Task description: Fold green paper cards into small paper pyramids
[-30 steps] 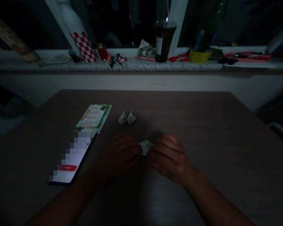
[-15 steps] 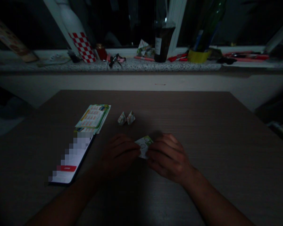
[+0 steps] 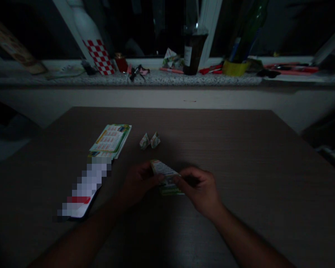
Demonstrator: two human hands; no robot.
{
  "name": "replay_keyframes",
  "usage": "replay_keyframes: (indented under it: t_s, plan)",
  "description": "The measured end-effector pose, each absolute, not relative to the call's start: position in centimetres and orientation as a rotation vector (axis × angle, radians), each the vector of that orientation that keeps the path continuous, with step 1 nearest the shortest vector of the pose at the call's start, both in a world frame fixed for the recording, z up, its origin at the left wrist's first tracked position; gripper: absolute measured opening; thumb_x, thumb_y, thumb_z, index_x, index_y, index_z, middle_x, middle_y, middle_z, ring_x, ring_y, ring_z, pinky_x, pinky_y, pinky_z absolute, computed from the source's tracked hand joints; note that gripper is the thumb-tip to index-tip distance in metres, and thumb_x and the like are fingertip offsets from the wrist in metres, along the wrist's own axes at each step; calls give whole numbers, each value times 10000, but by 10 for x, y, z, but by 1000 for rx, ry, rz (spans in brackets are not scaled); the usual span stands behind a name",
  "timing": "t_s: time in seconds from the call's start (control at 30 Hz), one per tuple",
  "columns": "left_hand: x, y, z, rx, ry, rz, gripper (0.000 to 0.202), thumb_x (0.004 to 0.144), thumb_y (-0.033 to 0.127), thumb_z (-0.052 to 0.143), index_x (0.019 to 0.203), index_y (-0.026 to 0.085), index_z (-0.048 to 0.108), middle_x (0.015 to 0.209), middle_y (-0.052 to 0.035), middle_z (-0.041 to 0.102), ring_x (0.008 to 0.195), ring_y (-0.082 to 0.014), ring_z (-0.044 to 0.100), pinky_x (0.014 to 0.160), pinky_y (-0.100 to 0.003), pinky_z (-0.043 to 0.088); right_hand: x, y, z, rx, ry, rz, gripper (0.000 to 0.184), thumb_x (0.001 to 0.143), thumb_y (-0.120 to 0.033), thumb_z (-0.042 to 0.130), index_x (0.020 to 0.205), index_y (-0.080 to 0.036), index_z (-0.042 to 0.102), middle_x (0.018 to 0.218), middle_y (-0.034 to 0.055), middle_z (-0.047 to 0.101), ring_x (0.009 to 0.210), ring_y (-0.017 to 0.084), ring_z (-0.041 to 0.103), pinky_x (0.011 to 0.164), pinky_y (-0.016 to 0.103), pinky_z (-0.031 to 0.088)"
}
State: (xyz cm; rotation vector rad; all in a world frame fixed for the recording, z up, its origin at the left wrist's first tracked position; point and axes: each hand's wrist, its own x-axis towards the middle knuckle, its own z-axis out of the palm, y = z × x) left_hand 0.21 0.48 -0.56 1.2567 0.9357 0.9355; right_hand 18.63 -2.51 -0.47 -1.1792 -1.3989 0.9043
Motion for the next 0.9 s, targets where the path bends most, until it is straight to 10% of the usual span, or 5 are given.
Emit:
replay_keyframes:
  t_s: [0.63,0.9]
  plan:
    - [9,-6,2,1988,1397,1080,115,710,233,677,802,195,619,684,14,660,587,-135,592,537,-250,476,186,-24,-12,-1217,-1683,519,72,790,-222,654,738,-187,690,630,8,685,532,141,623,491,247,485]
    - [3,-5,9,2470,1255,1422,328,709,254,691,988,174,538,1026,-100,609,968,-230,572,823,-393,478,192,-22,-4,-925,-1996,87,156,762,-89,667,889,-176,638,711,28,686,618,157,612,622,324,467]
